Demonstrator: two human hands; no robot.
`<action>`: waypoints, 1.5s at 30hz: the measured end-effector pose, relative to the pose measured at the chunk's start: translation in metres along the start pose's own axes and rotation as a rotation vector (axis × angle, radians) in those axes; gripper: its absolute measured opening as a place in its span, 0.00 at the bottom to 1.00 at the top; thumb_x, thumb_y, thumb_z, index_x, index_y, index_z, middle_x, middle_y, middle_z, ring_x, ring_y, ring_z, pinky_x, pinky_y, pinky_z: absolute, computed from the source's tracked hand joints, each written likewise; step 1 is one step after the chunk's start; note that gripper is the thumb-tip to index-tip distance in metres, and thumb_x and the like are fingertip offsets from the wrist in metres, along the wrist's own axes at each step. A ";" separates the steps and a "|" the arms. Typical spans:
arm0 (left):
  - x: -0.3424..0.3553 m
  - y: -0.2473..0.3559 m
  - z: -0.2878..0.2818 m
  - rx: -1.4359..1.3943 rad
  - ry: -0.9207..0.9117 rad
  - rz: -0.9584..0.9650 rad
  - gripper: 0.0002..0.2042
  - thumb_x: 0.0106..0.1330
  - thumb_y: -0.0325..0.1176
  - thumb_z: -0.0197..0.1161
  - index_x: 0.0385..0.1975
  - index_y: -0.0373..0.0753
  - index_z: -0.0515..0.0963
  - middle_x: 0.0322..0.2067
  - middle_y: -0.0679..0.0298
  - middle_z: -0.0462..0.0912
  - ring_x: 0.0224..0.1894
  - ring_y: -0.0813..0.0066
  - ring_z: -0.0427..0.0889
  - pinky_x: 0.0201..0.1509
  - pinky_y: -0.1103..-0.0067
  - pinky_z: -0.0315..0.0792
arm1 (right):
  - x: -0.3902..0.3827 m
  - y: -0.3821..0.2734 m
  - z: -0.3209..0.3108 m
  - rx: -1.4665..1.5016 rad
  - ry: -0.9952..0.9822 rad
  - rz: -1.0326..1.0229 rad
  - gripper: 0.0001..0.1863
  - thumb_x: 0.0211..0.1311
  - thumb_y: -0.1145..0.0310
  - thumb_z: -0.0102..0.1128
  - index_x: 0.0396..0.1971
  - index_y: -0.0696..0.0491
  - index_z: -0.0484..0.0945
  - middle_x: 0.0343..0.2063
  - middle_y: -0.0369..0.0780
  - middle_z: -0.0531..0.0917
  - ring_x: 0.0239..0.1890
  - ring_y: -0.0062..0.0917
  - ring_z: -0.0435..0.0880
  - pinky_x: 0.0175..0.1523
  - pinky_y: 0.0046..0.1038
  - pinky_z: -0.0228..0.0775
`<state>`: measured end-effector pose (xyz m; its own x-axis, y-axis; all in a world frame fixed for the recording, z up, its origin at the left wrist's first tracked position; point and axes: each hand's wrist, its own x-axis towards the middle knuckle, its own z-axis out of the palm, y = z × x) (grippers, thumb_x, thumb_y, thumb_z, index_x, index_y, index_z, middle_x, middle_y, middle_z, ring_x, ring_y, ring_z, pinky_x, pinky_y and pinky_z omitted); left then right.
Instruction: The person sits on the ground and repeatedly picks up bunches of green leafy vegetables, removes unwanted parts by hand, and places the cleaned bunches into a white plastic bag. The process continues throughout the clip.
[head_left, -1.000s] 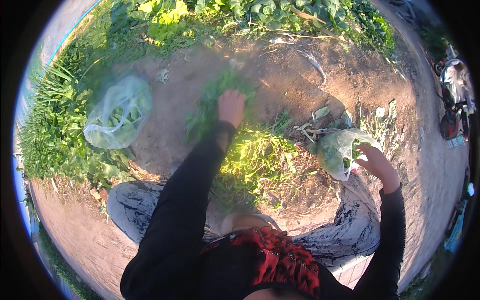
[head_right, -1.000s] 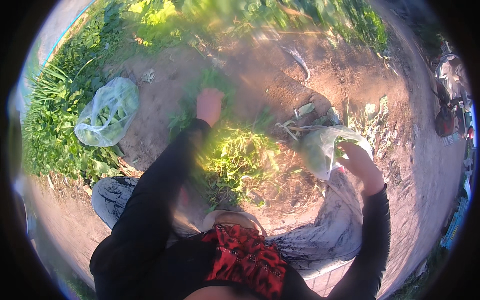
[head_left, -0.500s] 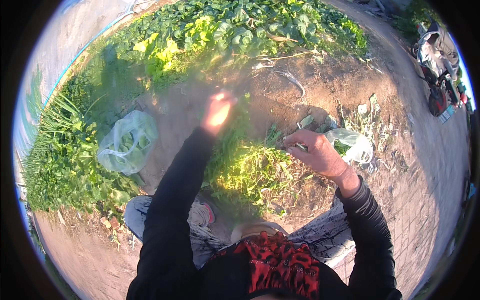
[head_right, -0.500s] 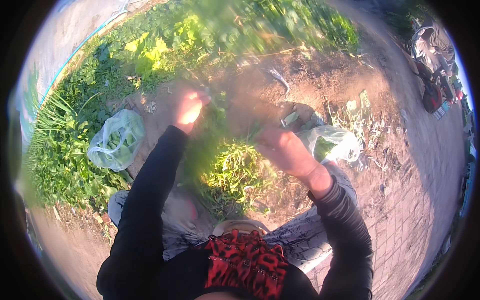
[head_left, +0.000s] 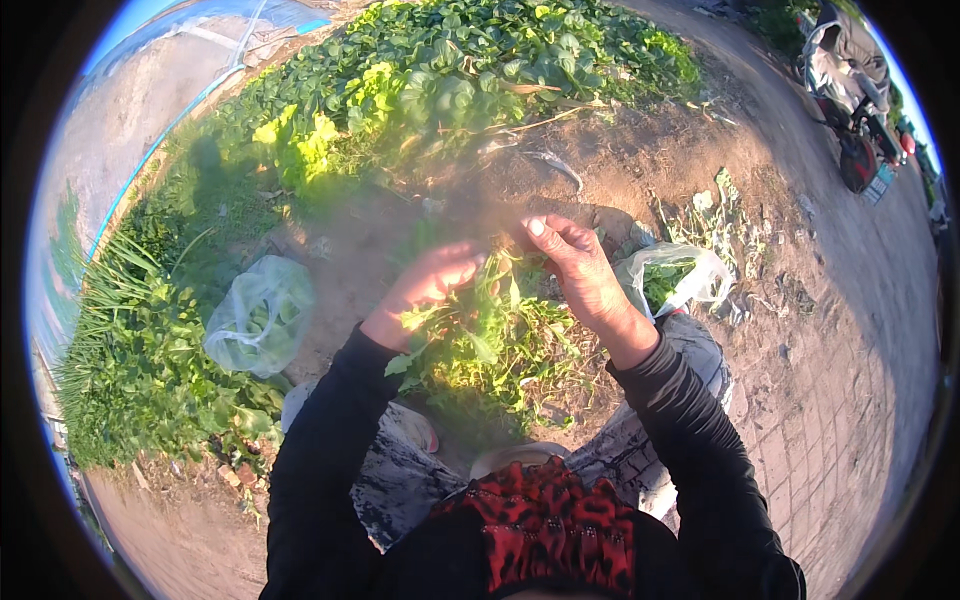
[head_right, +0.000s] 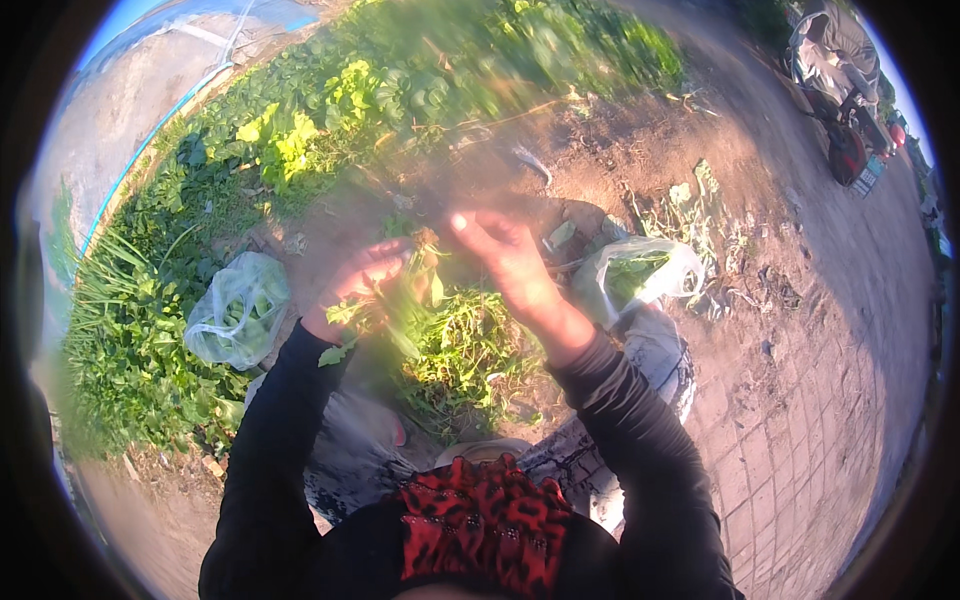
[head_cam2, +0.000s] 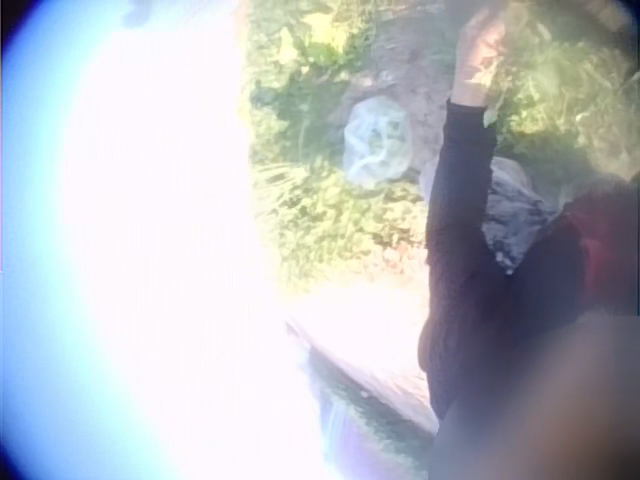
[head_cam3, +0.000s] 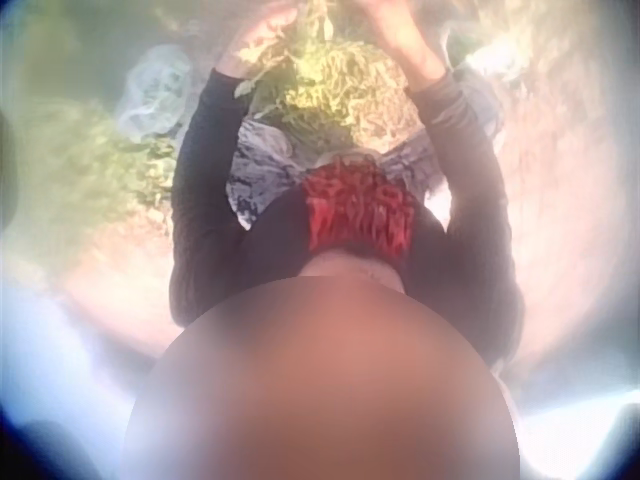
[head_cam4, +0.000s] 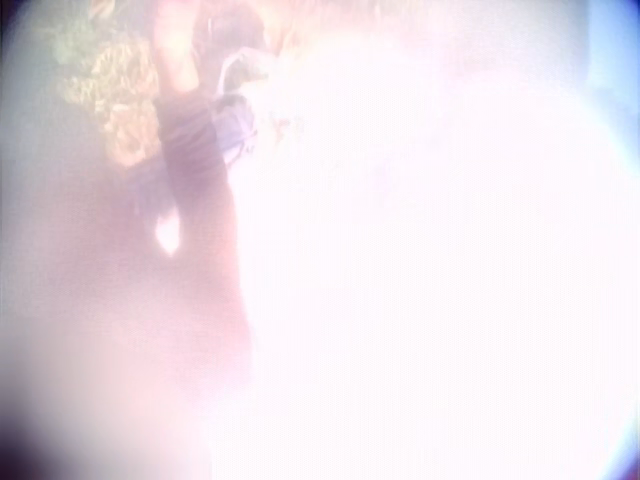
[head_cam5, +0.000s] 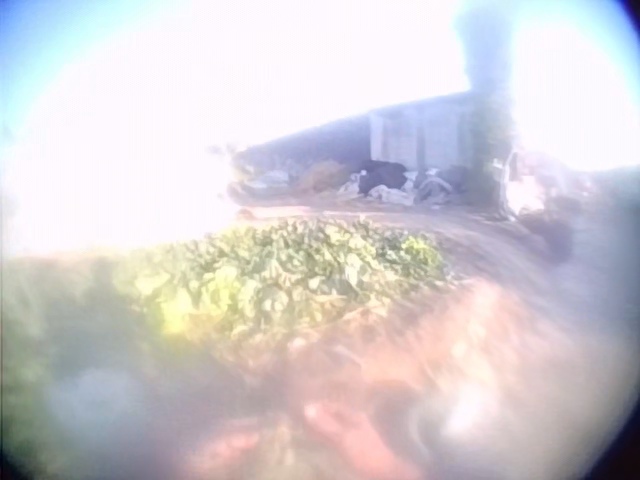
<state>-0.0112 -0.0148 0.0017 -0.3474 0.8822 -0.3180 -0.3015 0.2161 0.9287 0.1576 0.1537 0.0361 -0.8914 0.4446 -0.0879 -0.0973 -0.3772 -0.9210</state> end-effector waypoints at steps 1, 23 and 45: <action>0.002 -0.005 -0.001 0.054 -0.015 0.046 0.17 0.71 0.28 0.49 0.59 0.36 0.68 0.49 0.54 0.78 0.44 0.66 0.82 0.48 0.77 0.78 | -0.002 -0.002 0.001 -0.097 0.023 -0.033 0.15 0.63 0.60 0.62 0.42 0.56 0.78 0.35 0.31 0.81 0.38 0.13 0.76 0.46 0.19 0.67; -0.004 -0.014 -0.018 0.767 -0.103 -0.046 0.11 0.59 0.35 0.62 0.39 0.36 0.78 0.35 0.62 0.82 0.33 0.69 0.82 0.37 0.72 0.75 | 0.022 0.010 -0.015 -0.324 0.227 -0.153 0.10 0.60 0.72 0.58 0.41 0.59 0.76 0.31 0.35 0.79 0.36 0.19 0.76 0.46 0.22 0.66; 0.001 -0.004 0.037 0.612 -0.046 0.385 0.10 0.66 0.30 0.59 0.25 0.34 0.69 0.17 0.65 0.68 0.20 0.81 0.70 0.23 0.78 0.65 | 0.000 0.029 -0.008 -0.432 -0.072 0.034 0.05 0.57 0.74 0.62 0.32 0.56 0.75 0.27 0.30 0.77 0.31 0.13 0.75 0.37 0.17 0.68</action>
<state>0.0219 0.0009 0.0045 -0.2871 0.9566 0.0490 0.3902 0.0701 0.9181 0.1578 0.1493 0.0065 -0.9209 0.3745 -0.1080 0.1129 -0.0090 -0.9936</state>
